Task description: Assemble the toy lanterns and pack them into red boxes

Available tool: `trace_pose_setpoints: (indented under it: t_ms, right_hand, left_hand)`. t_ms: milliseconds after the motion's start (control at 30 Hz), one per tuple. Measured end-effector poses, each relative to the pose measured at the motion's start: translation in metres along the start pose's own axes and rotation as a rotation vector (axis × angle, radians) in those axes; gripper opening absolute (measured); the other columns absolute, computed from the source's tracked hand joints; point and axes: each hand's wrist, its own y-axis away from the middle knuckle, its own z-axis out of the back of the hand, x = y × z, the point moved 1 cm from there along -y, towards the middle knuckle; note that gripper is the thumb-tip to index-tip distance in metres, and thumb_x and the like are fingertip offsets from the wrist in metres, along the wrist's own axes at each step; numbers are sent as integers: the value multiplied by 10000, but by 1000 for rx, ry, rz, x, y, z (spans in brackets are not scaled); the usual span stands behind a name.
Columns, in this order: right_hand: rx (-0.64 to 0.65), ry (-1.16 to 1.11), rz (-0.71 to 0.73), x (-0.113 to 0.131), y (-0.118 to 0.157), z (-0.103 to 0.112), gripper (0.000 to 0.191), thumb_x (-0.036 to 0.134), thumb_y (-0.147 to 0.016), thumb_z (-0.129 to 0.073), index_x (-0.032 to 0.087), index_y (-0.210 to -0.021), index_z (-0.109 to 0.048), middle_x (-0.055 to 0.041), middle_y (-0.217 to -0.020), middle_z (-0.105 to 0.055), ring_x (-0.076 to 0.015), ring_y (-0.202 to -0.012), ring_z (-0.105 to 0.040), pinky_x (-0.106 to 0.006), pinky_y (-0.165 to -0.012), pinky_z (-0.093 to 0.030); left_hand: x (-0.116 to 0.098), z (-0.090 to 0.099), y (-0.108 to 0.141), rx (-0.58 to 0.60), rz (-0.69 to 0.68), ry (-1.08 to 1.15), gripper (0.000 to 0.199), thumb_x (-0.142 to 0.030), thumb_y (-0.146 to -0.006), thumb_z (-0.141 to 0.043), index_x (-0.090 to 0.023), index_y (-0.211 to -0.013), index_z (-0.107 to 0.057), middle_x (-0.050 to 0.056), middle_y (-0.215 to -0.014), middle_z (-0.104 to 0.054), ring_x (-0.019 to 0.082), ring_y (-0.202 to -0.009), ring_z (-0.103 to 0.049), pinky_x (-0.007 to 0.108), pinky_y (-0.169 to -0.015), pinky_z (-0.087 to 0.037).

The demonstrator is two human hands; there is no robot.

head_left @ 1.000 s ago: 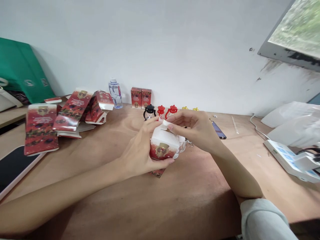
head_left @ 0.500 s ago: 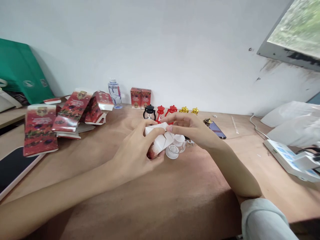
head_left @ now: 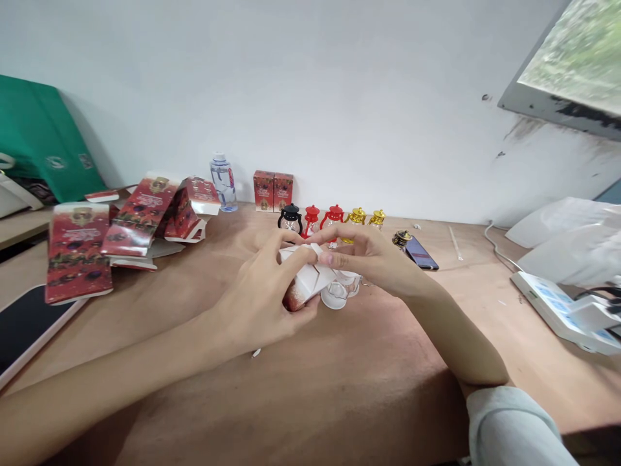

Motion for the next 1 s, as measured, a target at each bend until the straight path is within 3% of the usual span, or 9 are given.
trace_pose_setpoints:
  t_ms: [400,567,700,800,1000]
  right_hand:
    - [-41,3,-22,3,0,-4,250,299,-734,-778,203,-909,-627,8,-800,-619,-104,-641,-581,-217,-512,-440]
    - [-95,-1,-60,3,-3,-9,315,225,-645,-811,203,-881,-603,9,-866,-619,-89,-633,-572,-227,-534,-472]
    - [-103,-45,-98,1,-1,-9,313,233,-663,-786,224,-887,-567,30,-720,-602,-112,-602,-564,-228,-483,-427]
    - [-126,-60,-77,2,0,-10,270,219,-675,-749,226,-864,-556,47,-665,-563,-97,-559,-516,-218,-450,-363]
    - [-184,-12,-24,3,0,-15,227,186,-671,-689,197,-848,-547,9,-861,-598,-91,-654,-577,-237,-547,-459]
  left_hand:
    - [-1,0,1,21,-1,-12,243,-246,-758,-646,-198,-965,-528,96,-1097,-512,180,-786,-620,260,-542,-500]
    - [0,-4,2,-71,18,35,310,-277,-770,-655,-208,-959,-419,98,-1070,-505,181,-817,-615,237,-502,-484]
    - [3,-7,3,-176,-19,28,354,-339,-760,-670,-224,-951,-396,101,-1073,-519,268,-995,-617,294,-561,-519]
    - [4,-8,4,-223,-26,26,359,-354,-753,-677,-234,-947,-400,100,-1099,-525,273,-1006,-622,284,-533,-503]
    - [4,-10,5,-241,-90,-28,325,-278,-765,-653,-229,-990,-424,107,-1089,-552,247,-970,-625,283,-544,-521]
